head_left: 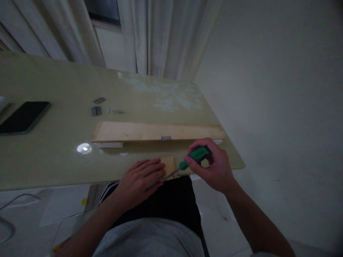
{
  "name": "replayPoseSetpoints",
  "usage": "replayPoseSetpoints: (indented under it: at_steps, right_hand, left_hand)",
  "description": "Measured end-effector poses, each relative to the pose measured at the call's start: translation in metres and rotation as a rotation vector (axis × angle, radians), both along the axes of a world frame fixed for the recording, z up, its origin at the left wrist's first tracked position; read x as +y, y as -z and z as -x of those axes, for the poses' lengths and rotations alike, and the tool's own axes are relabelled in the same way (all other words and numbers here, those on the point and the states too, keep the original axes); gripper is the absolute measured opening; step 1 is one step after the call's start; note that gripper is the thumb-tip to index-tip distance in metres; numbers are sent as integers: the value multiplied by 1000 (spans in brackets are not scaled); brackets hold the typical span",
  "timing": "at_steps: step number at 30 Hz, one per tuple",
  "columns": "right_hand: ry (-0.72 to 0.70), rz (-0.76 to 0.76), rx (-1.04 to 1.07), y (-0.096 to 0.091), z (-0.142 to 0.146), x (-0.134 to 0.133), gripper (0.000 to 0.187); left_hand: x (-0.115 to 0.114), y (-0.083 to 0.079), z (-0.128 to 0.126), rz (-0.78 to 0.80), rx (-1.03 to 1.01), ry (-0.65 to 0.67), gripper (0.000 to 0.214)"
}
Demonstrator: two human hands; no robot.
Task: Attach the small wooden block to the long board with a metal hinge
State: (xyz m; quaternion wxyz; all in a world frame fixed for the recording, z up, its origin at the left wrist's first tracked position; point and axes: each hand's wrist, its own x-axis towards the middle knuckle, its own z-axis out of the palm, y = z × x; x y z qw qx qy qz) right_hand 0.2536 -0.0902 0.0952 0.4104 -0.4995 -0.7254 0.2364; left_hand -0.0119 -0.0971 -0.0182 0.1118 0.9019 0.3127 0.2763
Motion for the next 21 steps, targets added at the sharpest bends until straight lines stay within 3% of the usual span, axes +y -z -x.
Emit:
replayPoseSetpoints:
  at_steps: [11, 16, 21]
  right_hand:
    - [-3, -124, -161, -12, 8, 0, 22]
    - [-256, -265, -390, -28, 17, -1, 21]
    - [-276, -206, -658, -51, 27, 10, 20]
  left_hand:
    - [0, -2, -7, 62, -69, -30, 43]
    - [-2, 0, -9, 46, -79, -69, 42]
    - [-2, -4, -10, 59, -44, -79, 38]
